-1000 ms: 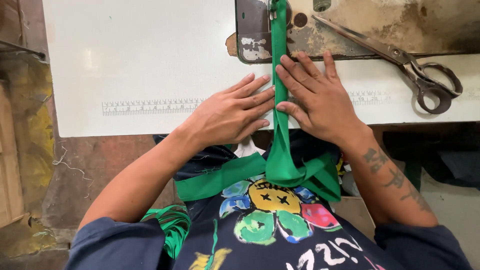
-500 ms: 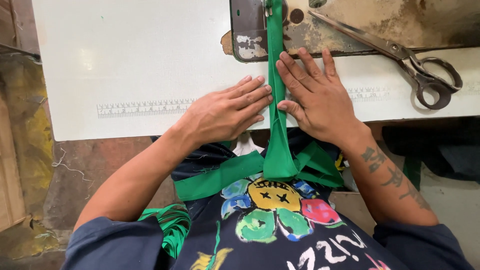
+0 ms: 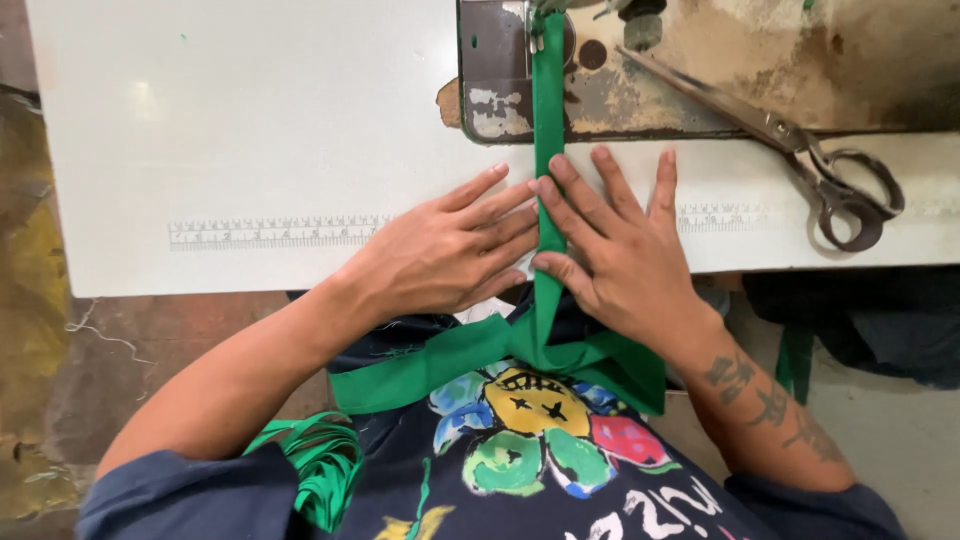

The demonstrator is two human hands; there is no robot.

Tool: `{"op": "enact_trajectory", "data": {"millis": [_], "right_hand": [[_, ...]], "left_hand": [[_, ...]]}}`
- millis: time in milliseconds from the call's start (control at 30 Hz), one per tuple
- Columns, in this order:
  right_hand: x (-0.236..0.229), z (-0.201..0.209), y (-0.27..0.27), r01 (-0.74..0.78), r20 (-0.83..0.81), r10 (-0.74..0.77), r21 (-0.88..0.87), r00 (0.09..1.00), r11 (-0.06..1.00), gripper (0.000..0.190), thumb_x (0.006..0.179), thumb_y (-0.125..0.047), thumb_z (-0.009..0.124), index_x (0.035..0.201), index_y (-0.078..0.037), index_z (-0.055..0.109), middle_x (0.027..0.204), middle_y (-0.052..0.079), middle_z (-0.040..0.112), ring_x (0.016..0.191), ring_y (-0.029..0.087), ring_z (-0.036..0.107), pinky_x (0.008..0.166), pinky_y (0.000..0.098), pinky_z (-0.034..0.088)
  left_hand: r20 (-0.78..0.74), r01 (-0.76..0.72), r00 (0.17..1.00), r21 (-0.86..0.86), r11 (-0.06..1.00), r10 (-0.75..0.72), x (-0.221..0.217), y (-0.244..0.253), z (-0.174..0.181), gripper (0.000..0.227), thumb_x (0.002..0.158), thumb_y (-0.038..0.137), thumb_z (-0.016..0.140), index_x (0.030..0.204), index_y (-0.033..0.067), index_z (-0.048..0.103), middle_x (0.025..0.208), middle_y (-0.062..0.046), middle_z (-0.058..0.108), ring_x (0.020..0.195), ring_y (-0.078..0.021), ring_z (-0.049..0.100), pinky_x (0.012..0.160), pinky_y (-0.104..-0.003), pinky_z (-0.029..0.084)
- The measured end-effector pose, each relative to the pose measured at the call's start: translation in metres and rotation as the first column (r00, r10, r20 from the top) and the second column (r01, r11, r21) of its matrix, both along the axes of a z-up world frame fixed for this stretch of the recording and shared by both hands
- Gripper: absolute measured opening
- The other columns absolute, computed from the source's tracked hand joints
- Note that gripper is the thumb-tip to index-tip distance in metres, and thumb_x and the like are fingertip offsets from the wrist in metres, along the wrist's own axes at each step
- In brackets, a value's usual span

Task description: Folding and aligning green fabric straps on a sewing machine table to prepare them for sewing.

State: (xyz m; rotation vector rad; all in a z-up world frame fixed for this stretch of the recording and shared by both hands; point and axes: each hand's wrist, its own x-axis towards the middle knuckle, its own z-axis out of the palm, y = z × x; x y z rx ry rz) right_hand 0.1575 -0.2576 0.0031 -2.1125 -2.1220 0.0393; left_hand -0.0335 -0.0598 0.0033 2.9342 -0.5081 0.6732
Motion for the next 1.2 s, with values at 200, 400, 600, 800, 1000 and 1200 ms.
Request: {"op": "enact_trajectory", "data": {"millis": [200, 400, 600, 800, 1000, 1200], "right_hand": [[0.02, 0.004, 0.017, -0.001, -0.009, 0.001, -0.018, 1.0, 1.0, 0.079, 0.116, -0.069, 0.054, 0.179, -0.031, 0.025, 0.186, -0.005, 0.018, 0.173, 0.031, 0.009, 0.123, 0.0895, -0.004], [0.041, 0.003, 0.04, -0.03, 0.037, 0.031, -0.018, 0.999, 0.999, 0.083, 0.116, -0.075, 0.057, 0.179, -0.03, 0.029, 0.185, -0.004, 0.019, 0.171, 0.032, 0.009, 0.124, 0.0864, -0.005], [0.058, 0.003, 0.06, -0.021, -0.052, 0.02, -0.007, 0.998, 1.0, 0.078, 0.115, -0.068, 0.061, 0.177, -0.032, 0.03, 0.184, -0.001, 0.029, 0.172, 0.04, 0.02, 0.122, 0.0873, -0.007], [0.061, 0.001, 0.071, 0.016, -0.119, -0.014, 0.021, 0.993, 1.0, 0.072, 0.116, -0.06, 0.064, 0.176, -0.031, 0.035, 0.183, 0.001, 0.035, 0.172, 0.046, 0.03, 0.119, 0.0881, -0.011], [0.055, 0.001, 0.066, 0.052, -0.135, -0.046, 0.045, 0.99, 0.998, 0.071, 0.117, -0.053, 0.065, 0.177, -0.034, 0.032, 0.184, -0.005, 0.029, 0.174, 0.042, 0.028, 0.122, 0.0851, -0.01], [-0.015, -0.013, 0.0, 0.375, -0.447, -0.19, 0.373, 0.874, 0.848, 0.055, 0.108, -0.033, 0.08, 0.157, -0.012, 0.066, 0.104, 0.004, 0.076, 0.103, 0.026, 0.074, 0.111, 0.047, 0.039]], "left_hand": [[-0.005, -0.041, 0.999, 0.043, 0.998, 0.041, 0.01, 0.018, 0.005, 0.044, 0.119, 0.048, 0.06, 0.134, 0.0116, 0.078, 0.14, -0.009, 0.073, 0.152, -0.0354, 0.054, 0.136, -0.053, 0.032], [-0.055, -0.047, 0.997, 0.05, 0.998, 0.05, 0.026, 0.042, 0.006, 0.046, 0.118, 0.05, 0.059, 0.138, 0.0133, 0.077, 0.142, -0.011, 0.074, 0.149, -0.0357, 0.057, 0.135, -0.053, 0.033], [-0.032, -0.045, 0.998, 0.073, 0.996, 0.047, 0.04, 0.066, -0.005, 0.048, 0.118, 0.052, 0.062, 0.145, 0.0161, 0.077, 0.146, -0.008, 0.077, 0.154, -0.035, 0.052, 0.135, -0.052, 0.032], [-0.093, -0.063, 0.993, 0.049, 0.997, 0.067, 0.049, 0.076, -0.013, 0.054, 0.12, 0.053, 0.055, 0.158, 0.0161, 0.069, 0.161, -0.011, 0.068, 0.162, -0.0371, 0.04, 0.138, -0.052, 0.022], [-0.148, -0.079, 0.987, -0.073, 0.994, 0.067, 0.047, 0.062, -0.01, 0.056, 0.122, 0.046, 0.049, 0.16, 0.0089, 0.064, 0.164, -0.017, 0.061, 0.159, -0.0424, 0.042, 0.135, -0.056, 0.023], [0.049, -0.57, 0.765, -0.413, 0.711, 0.642, -0.025, -0.074, -0.009, 0.022, 0.103, 0.035, 0.069, 0.116, 0.0205, 0.078, 0.093, -0.002, 0.075, 0.087, -0.0223, 0.074, 0.079, -0.033, 0.064]]}}
